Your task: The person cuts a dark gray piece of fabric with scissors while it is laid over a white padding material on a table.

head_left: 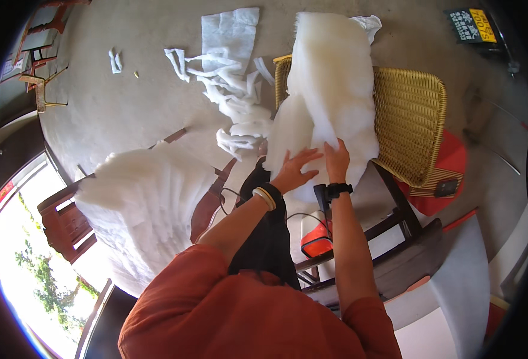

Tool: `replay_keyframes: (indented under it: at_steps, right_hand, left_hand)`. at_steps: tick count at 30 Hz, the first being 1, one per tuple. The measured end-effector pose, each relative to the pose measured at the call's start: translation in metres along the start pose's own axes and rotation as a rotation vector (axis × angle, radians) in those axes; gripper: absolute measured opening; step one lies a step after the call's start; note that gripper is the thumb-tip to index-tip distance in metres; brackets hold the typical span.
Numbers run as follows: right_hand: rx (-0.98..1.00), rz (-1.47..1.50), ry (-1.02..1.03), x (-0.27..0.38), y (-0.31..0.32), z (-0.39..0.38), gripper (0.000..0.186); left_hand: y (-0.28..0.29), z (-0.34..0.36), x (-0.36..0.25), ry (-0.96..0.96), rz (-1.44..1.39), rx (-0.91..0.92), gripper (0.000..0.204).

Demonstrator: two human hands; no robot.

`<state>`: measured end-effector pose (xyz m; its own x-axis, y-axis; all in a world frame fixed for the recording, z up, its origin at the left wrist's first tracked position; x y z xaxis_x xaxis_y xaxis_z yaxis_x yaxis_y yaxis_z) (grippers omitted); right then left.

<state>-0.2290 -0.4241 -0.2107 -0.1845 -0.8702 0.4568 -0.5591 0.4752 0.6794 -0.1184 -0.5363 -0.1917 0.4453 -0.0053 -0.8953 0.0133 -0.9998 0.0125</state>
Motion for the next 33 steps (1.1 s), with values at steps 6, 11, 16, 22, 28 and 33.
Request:
replay_keyframes:
  at_steps: [6,11,16,22,28,33]
  right_hand:
    - [-0.002,0.322,-0.033,0.011,0.041,-0.016,0.034]
    - [-0.028,0.346,0.039,0.021,0.069,-0.027,0.035]
    - [-0.038,0.295,0.020,0.042,0.077,-0.038,0.042]
    - [0.054,0.209,-0.021,0.030,0.072,-0.039,0.045]
    - [0.013,0.196,0.006,0.030,0.067,-0.045,0.037]
    - [-0.393,-0.089,-0.037,0.003,0.099,-0.041,0.033]
  left_hand:
    - [0.029,0.002,0.048,0.172,0.076,-0.188,0.053]
    - [0.034,0.026,0.005,0.312,-0.094,-0.284,0.062]
    - [0.020,0.041,-0.039,0.110,-0.356,-0.312,0.059]
    - [0.023,0.052,-0.031,0.185,-0.601,-0.260,0.040]
    - [0.017,0.070,0.001,-0.071,-0.208,-0.399,0.035]
    - [0.030,0.068,0.007,-0.058,-0.005,-0.467,0.036]
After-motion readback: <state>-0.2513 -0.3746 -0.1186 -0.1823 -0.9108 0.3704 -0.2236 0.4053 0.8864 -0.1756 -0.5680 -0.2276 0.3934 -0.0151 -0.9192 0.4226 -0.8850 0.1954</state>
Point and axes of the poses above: each hand's wrist, its own z-axis towards the middle knuckle, its own y-axis out of the back of the hand, x = y × z, the point moved 1 cm from there along z, towards the middle knuckle, and after that the axes turned 14 degrees about -z, right-handed, at the moved point
